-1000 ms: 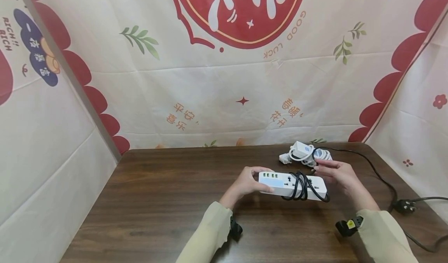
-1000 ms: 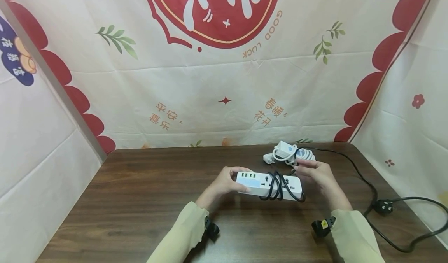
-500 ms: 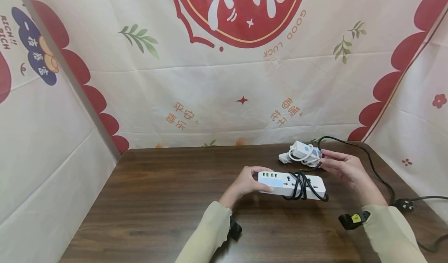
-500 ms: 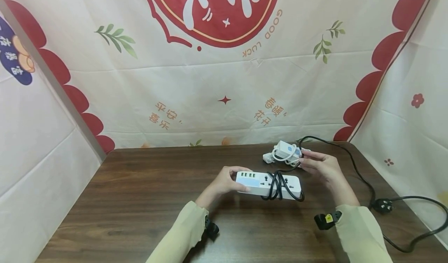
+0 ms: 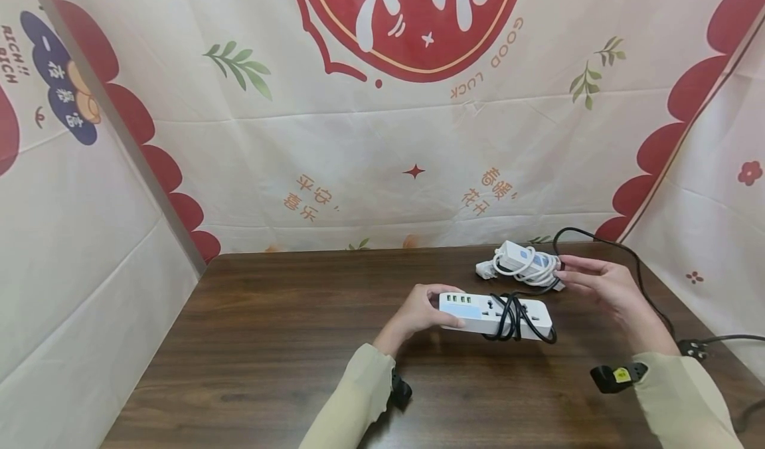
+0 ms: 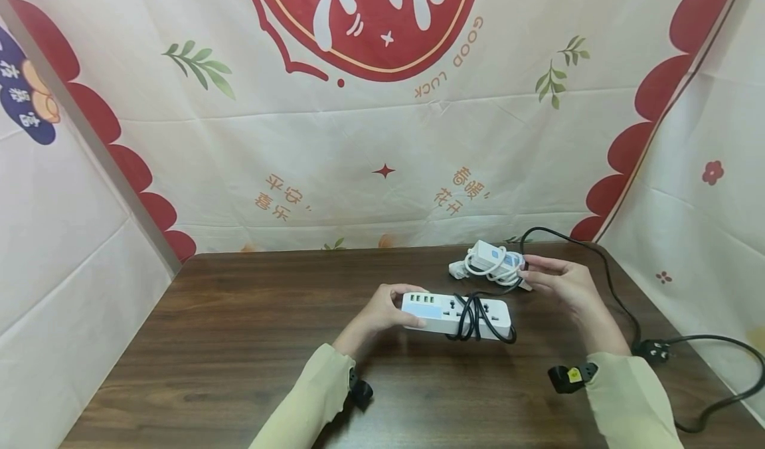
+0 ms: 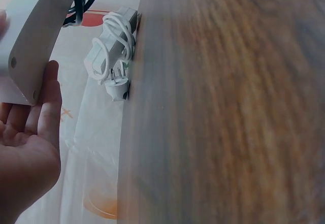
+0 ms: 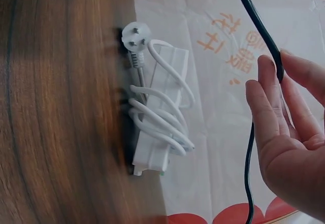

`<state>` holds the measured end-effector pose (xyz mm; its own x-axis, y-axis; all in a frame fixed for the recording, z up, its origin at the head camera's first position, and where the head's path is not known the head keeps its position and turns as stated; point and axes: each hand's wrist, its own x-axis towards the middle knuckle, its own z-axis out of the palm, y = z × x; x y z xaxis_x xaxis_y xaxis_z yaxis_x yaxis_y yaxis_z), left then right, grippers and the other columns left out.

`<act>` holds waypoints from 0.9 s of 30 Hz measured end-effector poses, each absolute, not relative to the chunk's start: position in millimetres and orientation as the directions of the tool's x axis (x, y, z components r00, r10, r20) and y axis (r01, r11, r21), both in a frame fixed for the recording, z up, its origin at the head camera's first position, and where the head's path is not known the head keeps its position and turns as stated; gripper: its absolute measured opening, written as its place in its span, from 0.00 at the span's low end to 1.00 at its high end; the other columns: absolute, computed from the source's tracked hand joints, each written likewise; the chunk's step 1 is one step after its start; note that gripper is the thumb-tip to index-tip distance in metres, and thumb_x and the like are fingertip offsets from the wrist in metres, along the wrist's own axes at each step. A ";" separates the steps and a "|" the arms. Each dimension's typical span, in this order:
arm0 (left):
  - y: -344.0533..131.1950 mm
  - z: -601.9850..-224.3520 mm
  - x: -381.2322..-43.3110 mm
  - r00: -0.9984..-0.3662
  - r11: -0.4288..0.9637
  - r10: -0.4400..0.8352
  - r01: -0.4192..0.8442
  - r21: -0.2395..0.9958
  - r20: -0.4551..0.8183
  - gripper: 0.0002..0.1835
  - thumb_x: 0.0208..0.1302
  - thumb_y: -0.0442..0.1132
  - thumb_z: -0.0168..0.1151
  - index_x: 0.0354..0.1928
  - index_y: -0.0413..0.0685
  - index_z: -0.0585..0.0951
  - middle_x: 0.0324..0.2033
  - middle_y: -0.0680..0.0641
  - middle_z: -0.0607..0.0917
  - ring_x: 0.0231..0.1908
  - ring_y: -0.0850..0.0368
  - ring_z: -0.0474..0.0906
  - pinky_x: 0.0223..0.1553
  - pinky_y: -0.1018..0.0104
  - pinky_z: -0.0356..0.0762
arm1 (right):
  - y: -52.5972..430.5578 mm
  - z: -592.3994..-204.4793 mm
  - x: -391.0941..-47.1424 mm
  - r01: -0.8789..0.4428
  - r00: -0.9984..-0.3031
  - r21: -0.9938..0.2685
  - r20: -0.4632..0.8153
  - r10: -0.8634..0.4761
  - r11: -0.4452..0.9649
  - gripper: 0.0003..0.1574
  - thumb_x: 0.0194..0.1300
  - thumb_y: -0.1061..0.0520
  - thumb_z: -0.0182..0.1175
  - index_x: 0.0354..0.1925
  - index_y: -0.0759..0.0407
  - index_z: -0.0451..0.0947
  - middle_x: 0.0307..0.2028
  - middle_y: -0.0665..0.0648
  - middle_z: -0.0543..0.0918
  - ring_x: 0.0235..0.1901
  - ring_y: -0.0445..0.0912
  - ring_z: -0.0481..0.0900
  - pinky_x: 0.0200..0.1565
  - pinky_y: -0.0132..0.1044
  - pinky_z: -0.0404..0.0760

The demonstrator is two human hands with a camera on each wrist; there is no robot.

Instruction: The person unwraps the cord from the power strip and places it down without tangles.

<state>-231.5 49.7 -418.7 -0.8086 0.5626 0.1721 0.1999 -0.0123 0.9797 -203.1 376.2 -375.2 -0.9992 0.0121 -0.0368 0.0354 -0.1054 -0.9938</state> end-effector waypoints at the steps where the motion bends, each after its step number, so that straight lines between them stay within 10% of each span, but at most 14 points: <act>1: 50.9 -421.9 -233.6 -0.811 -0.014 0.561 0.195 0.981 0.169 0.25 0.37 0.22 0.71 0.44 0.34 0.80 0.32 0.45 0.84 0.28 0.67 0.75 0.30 0.74 0.73 | 376.9 -374.2 -202.2 0.028 -1.000 -0.994 -0.029 0.011 -0.106 0.19 0.55 0.69 0.61 0.36 0.46 0.84 0.34 0.42 0.84 0.34 0.35 0.81 0.36 0.29 0.78; 27: 63.9 -444.8 -247.3 -0.854 0.052 0.496 0.213 0.976 0.160 0.25 0.35 0.28 0.75 0.42 0.43 0.83 0.30 0.51 0.84 0.28 0.66 0.76 0.30 0.73 0.73 | 401.5 -362.5 -191.1 -0.016 -0.986 -0.987 0.043 -0.160 -0.162 0.25 0.58 0.77 0.51 0.38 0.52 0.84 0.33 0.55 0.85 0.36 0.41 0.83 0.37 0.34 0.79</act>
<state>-247.3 63.9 -444.8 -0.8536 0.4956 0.1604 0.2132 0.0516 0.9756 -191.1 401.5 -362.5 -0.9862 -0.1602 0.0426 -0.0164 -0.1616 -0.9867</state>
